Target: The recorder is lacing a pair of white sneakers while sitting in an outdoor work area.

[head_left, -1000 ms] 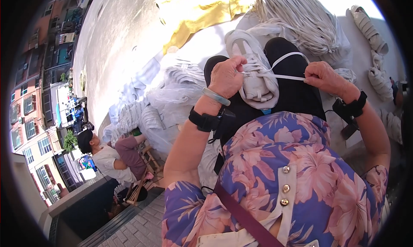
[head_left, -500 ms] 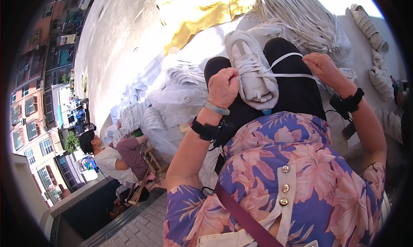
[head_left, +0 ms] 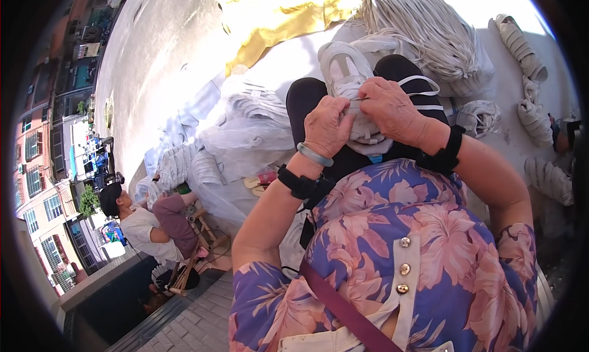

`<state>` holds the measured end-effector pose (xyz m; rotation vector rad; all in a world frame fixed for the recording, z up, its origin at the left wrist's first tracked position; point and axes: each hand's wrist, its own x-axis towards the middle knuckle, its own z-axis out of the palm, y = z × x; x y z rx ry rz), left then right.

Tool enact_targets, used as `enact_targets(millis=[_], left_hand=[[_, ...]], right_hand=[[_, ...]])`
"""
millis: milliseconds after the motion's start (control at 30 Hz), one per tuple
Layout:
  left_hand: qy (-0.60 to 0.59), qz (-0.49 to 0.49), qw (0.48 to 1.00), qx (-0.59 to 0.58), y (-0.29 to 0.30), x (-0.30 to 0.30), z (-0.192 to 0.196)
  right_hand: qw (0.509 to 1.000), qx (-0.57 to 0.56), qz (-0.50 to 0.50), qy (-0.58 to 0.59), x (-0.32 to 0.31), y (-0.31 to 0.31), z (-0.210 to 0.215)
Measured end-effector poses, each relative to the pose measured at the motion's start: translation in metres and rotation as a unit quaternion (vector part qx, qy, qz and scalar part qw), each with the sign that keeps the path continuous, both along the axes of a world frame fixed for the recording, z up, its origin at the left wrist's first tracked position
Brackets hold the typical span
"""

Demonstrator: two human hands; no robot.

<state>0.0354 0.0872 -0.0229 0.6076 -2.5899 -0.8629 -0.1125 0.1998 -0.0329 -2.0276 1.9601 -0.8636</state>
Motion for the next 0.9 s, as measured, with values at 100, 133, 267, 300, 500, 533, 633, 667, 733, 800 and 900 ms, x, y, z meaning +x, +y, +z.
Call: enact_targets(millis=[100,133,267,300,500,533,633,667,733,800,900], left_hand=[[0.005,-0.002,1.0,-0.007,0.002,-0.001,0.001],[0.005,-0.007,1.0,-0.02,0.004,-0.001,0.002],[-0.002,-0.019,1.0,-0.022,0.004,0.0,0.002],[0.001,-0.018,1.0,-0.022,0.004,0.0,0.001],[0.01,-0.015,1.0,-0.017,0.005,-0.001,-0.002],[0.005,-0.016,1.0,-0.023,0.006,-0.001,-0.002],[-0.002,-0.012,0.999,-0.036,0.005,0.0,-0.003],[-0.004,-0.011,0.999,-0.045,0.004,-0.001,-0.004],[-0.003,-0.008,0.999,-0.045,0.005,-0.003,-0.006],[-0.006,-0.004,0.999,-0.051,0.006,-0.001,-0.003],[-0.01,0.003,0.998,-0.066,0.006,0.001,-0.002]], right_hand=[[0.996,-0.041,0.009,0.083,0.001,0.001,-0.005],[0.996,-0.038,0.012,0.086,0.0,0.002,-0.004],[0.991,-0.024,-0.004,0.132,0.0,0.002,-0.002],[0.99,-0.026,-0.013,0.141,0.001,0.002,-0.004],[0.996,-0.017,0.034,0.086,-0.004,-0.003,-0.005],[0.995,-0.016,0.036,0.087,-0.006,-0.001,-0.003],[0.991,0.006,0.029,0.133,-0.008,0.001,0.0],[0.989,0.006,0.015,0.144,-0.005,-0.001,-0.002],[0.987,0.007,0.0,0.158,-0.001,-0.004,-0.01],[0.99,-0.017,-0.039,0.134,0.002,-0.009,-0.016],[0.999,-0.015,-0.003,0.034,-0.005,-0.012,-0.019]])
